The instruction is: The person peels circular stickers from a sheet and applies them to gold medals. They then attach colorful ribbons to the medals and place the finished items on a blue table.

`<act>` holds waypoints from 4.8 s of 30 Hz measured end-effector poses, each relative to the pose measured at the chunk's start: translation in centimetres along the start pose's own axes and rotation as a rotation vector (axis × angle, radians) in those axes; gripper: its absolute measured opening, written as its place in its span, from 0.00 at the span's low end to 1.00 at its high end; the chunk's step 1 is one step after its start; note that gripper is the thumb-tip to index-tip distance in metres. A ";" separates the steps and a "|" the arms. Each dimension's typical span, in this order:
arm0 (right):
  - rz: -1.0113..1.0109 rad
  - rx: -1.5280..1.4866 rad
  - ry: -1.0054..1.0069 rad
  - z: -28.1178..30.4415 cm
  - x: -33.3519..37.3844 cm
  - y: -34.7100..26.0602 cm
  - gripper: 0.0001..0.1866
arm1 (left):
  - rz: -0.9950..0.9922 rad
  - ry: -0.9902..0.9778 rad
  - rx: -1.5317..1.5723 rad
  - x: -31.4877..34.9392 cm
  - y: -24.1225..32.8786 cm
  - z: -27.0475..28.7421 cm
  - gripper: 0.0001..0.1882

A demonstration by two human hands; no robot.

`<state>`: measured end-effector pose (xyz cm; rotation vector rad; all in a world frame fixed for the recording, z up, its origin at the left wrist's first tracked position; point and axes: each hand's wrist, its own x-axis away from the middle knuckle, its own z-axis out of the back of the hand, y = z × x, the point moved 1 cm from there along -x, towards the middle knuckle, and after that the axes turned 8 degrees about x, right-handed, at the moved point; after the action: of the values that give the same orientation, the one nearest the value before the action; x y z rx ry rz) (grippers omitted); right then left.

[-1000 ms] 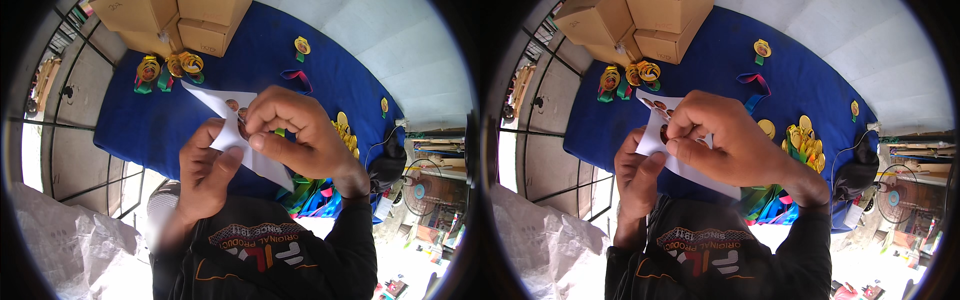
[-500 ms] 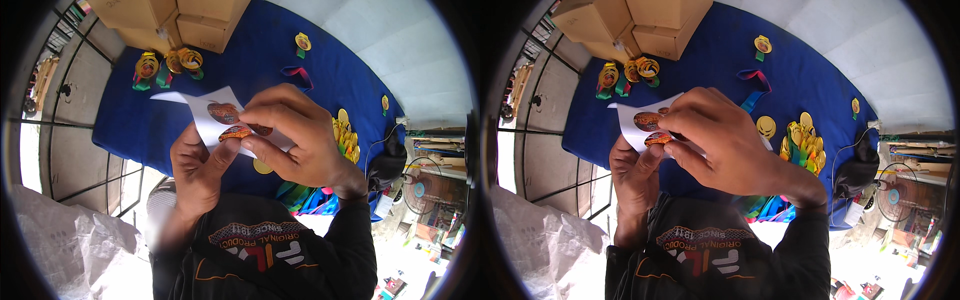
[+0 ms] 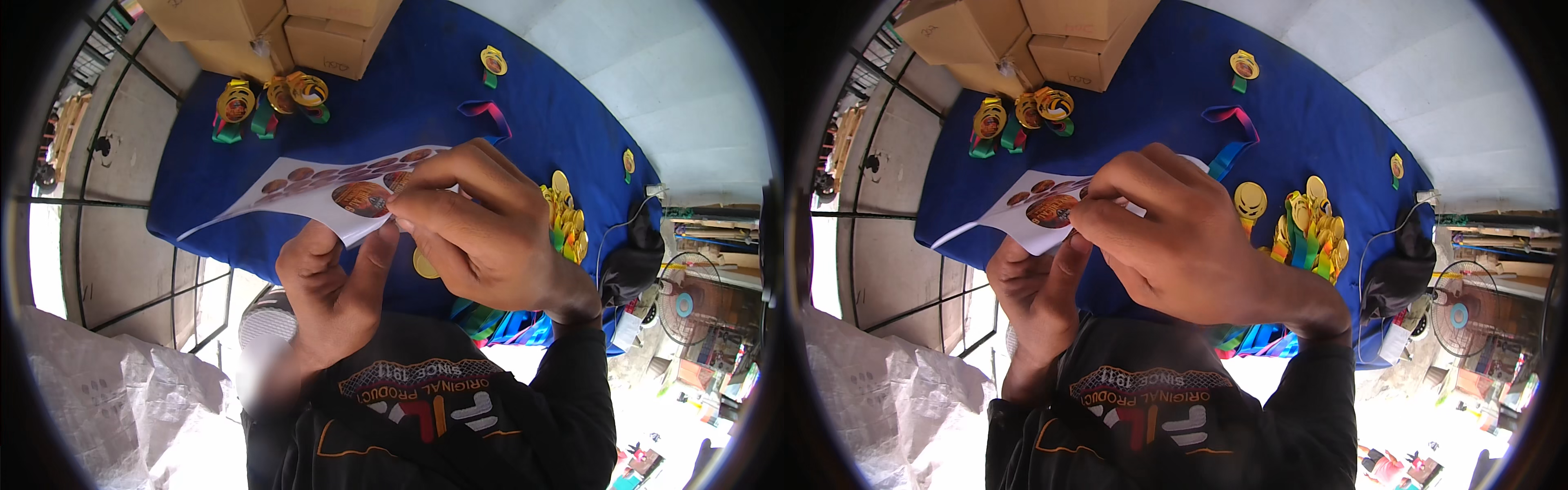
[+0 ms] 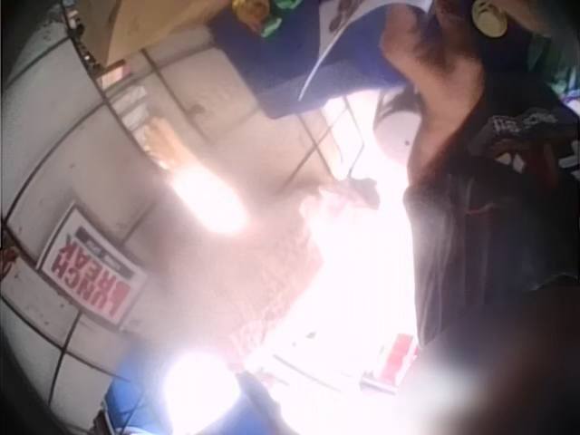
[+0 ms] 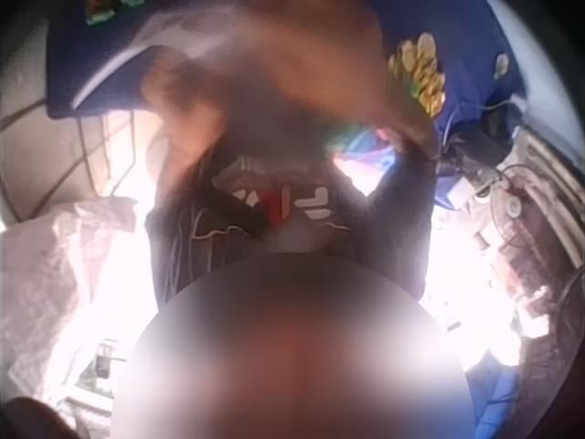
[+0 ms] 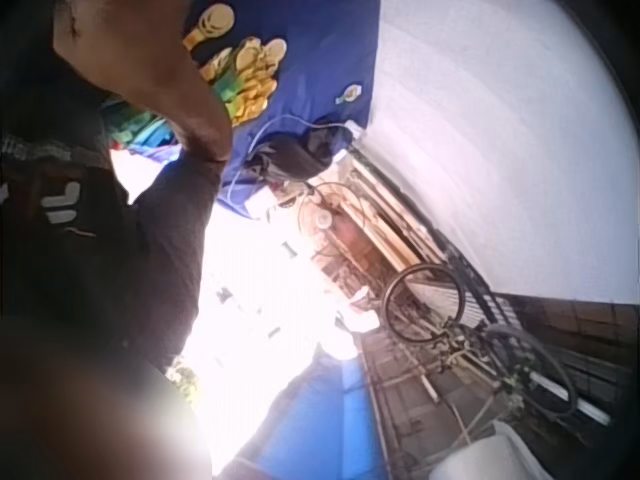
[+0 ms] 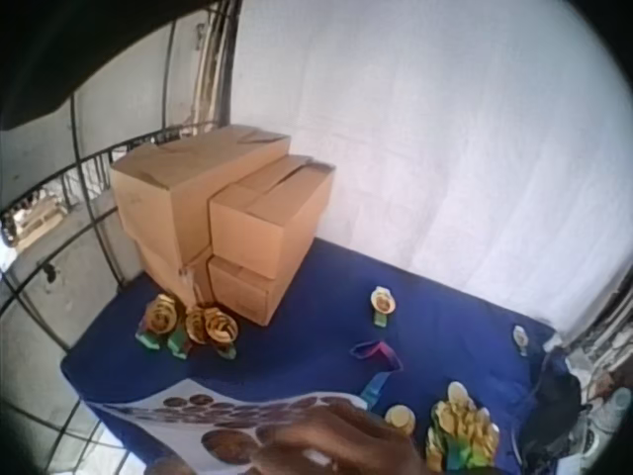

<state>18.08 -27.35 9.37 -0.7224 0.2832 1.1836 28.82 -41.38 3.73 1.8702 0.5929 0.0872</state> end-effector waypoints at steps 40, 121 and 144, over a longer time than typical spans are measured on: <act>0.282 0.310 0.358 -2.8 1.9 1.0 0.18 | 0.003 -0.041 0.016 0.4 1.7 -0.6 0.10; -1.025 0.252 0.187 -9.2 19.6 -3.0 0.26 | 0.695 -0.148 -0.133 4.8 -8.6 2.1 0.18; -1.089 -0.018 0.248 -9.6 20.9 -1.7 0.07 | 1.008 -0.260 -0.270 4.9 -11.7 0.9 0.09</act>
<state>29.02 -18.39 -8.88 -0.8654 0.0490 0.0634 29.28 -37.01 -8.21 1.7069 -0.5542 0.5410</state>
